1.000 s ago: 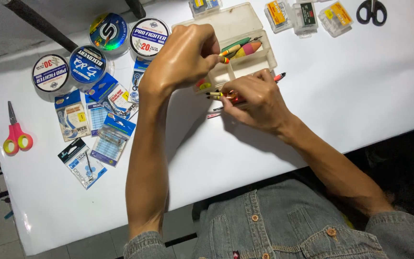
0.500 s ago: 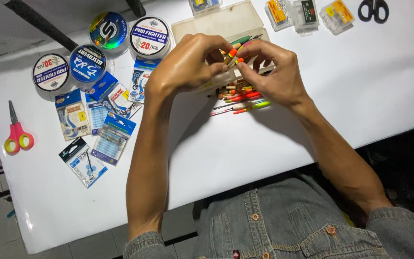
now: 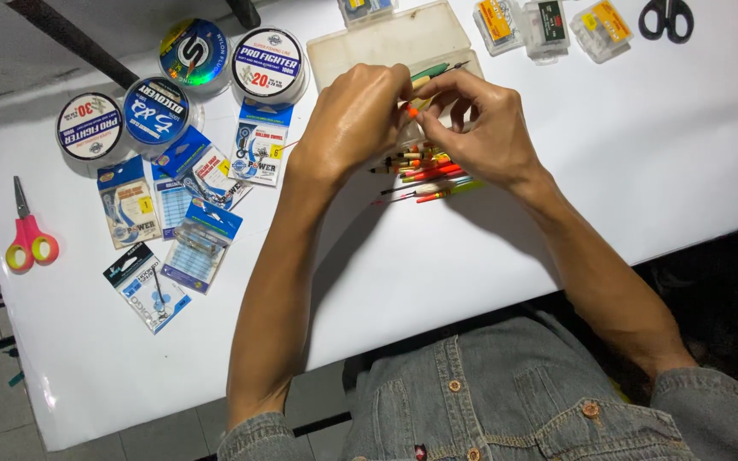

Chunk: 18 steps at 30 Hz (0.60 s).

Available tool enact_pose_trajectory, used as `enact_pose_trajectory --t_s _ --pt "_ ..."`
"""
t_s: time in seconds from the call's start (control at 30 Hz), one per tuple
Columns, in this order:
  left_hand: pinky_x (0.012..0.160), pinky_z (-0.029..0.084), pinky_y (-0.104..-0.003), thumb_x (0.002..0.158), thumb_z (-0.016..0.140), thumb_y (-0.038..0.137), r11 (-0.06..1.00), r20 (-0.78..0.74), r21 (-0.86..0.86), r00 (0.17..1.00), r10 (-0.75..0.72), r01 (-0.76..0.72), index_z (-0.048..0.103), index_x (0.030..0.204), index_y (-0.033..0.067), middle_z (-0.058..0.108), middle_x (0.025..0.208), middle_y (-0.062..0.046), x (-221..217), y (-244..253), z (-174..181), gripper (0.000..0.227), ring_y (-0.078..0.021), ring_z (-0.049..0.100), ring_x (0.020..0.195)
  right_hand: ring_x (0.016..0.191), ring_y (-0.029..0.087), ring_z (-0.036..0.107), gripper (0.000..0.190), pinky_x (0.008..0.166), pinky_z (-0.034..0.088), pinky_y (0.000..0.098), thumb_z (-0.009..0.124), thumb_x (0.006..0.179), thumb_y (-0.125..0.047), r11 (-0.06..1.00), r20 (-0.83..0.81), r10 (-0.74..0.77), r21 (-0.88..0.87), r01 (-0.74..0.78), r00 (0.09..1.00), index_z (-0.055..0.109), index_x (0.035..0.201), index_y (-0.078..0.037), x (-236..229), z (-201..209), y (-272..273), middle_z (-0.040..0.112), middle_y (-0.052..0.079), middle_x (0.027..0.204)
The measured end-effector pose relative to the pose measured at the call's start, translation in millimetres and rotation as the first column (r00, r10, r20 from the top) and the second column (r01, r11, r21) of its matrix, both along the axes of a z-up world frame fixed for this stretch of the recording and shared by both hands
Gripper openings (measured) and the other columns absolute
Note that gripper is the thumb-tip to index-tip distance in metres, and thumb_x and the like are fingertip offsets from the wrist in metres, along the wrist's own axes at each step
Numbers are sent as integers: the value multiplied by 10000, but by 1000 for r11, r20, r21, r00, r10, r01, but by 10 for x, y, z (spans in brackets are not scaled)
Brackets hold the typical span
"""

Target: Organizing various fishing floats into a plastic tackle box on a workbench.

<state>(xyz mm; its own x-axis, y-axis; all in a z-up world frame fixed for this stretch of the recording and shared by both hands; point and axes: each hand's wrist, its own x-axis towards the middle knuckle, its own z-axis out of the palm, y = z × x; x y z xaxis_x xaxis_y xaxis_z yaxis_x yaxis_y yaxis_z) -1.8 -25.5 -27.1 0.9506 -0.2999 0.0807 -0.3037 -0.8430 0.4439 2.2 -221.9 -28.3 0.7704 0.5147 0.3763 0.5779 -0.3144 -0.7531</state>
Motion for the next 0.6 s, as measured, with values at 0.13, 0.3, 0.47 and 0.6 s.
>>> enact_pose_trajectory --t_s 0.13,0.3,0.47,0.6 --pt "513 422 -581 819 582 95 1000 39 -12 999 4 -3 620 1075 51 689 861 -249 -20 34 32 262 -532 615 747 776 84 628 239 631 476 213 703 945 49 1000 -31 -27 1 27 999 697 1166 -42 -46 42 -13 717 58 910" --pt "584 490 -609 813 618 83 992 -109 127 994 13 1 729 956 103 695 888 -254 -239 11 328 182 -548 647 791 713 158 669 114 795 435 386 826 911 -103 975 294 11 -216 55 956 736 981 -93 -71 -162 -202 767 18 888" --pt "643 586 -648 830 693 -2 982 -207 191 977 45 -4 766 852 19 743 767 -213 -246 -237 -153 79 -492 747 811 672 225 675 136 741 376 340 844 907 -160 946 319 48 -318 59 947 779 1008 -96 -211 -160 -240 717 55 748" --pt "677 612 -583 845 674 4 948 -214 300 960 180 -111 798 904 46 770 799 -129 -291 -562 -278 143 -416 770 849 764 210 688 269 788 396 350 833 840 -213 845 436 94 -511 160 895 771 1089 -131 -196 -423 -257 715 33 811"
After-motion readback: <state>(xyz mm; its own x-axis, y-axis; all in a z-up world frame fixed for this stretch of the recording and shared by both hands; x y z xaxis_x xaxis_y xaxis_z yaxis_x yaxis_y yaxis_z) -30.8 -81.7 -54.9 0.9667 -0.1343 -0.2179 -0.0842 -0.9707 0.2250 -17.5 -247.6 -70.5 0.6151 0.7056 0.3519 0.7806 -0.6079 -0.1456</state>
